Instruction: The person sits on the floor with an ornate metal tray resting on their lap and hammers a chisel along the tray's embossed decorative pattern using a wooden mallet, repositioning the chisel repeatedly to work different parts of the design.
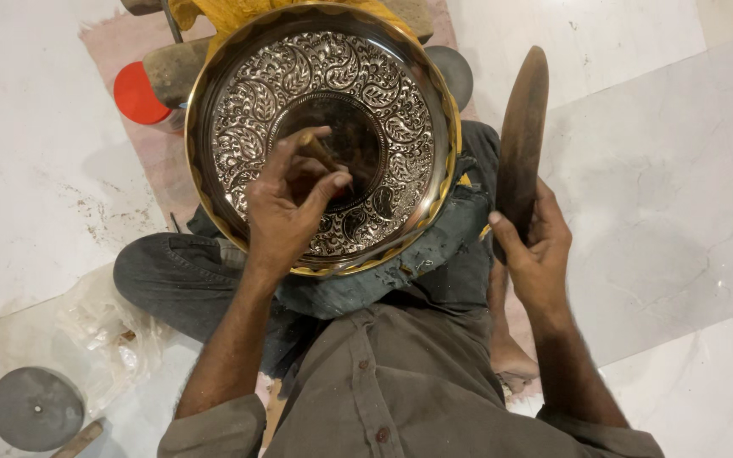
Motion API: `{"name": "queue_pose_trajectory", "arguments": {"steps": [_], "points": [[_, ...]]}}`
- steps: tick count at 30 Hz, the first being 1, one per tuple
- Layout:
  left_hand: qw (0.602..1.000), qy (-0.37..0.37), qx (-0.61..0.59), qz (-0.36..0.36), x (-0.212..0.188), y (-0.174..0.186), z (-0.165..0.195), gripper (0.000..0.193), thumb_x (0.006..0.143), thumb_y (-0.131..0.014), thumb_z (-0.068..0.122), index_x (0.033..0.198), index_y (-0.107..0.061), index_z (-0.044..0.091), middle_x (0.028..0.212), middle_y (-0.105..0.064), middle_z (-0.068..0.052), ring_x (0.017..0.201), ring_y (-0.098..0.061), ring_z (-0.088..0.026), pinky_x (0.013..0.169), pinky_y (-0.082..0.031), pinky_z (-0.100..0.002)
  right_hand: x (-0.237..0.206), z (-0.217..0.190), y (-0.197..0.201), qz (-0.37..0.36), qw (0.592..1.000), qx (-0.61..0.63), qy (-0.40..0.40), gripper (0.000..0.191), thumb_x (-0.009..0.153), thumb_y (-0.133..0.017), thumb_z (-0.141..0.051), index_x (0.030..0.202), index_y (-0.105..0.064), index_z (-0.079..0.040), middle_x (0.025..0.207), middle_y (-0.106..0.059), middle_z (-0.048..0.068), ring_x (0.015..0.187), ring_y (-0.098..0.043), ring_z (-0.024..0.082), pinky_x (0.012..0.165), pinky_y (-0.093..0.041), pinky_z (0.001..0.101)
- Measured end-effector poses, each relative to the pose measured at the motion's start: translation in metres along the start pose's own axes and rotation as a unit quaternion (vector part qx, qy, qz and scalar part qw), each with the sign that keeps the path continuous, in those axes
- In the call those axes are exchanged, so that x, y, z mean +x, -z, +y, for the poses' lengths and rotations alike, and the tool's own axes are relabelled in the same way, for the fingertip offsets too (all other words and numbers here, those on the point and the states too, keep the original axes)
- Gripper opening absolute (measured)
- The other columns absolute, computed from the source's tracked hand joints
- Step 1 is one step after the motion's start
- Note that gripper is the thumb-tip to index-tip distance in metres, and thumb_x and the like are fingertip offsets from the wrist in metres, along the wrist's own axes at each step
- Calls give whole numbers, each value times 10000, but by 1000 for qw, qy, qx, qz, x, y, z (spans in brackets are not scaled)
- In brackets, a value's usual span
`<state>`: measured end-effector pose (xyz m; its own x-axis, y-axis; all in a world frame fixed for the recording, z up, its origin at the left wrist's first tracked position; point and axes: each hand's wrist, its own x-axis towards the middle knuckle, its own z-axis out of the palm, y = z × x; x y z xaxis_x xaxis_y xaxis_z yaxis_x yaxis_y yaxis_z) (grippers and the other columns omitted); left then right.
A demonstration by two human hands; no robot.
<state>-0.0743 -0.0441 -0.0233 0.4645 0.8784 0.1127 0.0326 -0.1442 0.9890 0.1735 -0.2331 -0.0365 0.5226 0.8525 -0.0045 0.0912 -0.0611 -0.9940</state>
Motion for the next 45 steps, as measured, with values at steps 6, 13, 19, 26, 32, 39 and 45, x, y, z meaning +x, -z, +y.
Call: {"name": "queue_pose_trajectory", "arguments": {"steps": [6, 13, 19, 26, 32, 39, 45], "points": [[998, 2, -50, 27, -4, 7, 6, 475, 1021, -748, 7, 1455, -554, 23, 1068, -731, -71, 1013, -727, -123, 925, -628, -284, -8, -10, -3, -7, 1000, 6, -13, 560, 1009, -653, -7, 1521, -439, 67, 1422, -613, 171, 1310, -610, 193, 1133, -499, 346], [994, 28, -54, 86, -17, 34, 15, 481, 1012, -737, 11, 1450, -536, 16, 1045, -736, -58, 1002, -740, -119, 884, -653, -252, -14, -15, -6, -20, 997, 38, -56, 564, 1012, -641, 1, 1536, -445, 70, 1391, -621, 158, 1266, -604, 182, 1086, -491, 323], [990, 35, 11, 134, -25, 48, 19, 491, 1012, -773, 19, 1449, -549, 5, 999, -726, -61, 927, -698, -93, 819, -589, -210, -8, -23, -3, -31, 999, 6, -34, 575, 1001, -638, -6, 1535, -432, 56, 1384, -635, 142, 1271, -622, 184, 1088, -511, 324], [986, -18, 15, 165, -19, 56, 9, 460, 1056, -754, 20, 1460, -536, 15, 1013, -735, -74, 936, -726, -111, 856, -634, -238, -3, -19, -12, -2, 999, -36, -32, 469, 984, -718, -30, 1420, -567, 59, 1169, -670, 81, 1056, -621, 133, 929, -513, 271], [979, -49, 34, 194, -11, 63, -3, 449, 1089, -731, -12, 1483, -517, -2, 1027, -727, -104, 919, -731, -129, 830, -614, -246, 55, -4, -27, -8, 997, -79, -21, 411, 948, -784, -60, 1310, -612, 35, 1087, -696, 64, 976, -646, 126, 885, -531, 271], [973, -31, 21, 229, -13, 50, -10, 412, 1085, -714, 10, 1442, -511, -17, 1024, -705, -85, 947, -720, -127, 854, -602, -236, 89, 14, -27, -44, 998, -28, -37, 413, 878, -803, -27, 1242, -619, 38, 1111, -732, 79, 1008, -700, 133, 900, -572, 293], [972, -8, 7, 236, -21, 44, -8, 403, 1074, -720, 20, 1419, -516, -23, 992, -680, -81, 914, -697, -116, 819, -593, -242, 108, 25, -17, -51, 996, -10, -66, 356, 855, -855, -13, 1129, -632, 27, 967, -708, 55, 849, -685, 112, 769, -578, 266]]}}
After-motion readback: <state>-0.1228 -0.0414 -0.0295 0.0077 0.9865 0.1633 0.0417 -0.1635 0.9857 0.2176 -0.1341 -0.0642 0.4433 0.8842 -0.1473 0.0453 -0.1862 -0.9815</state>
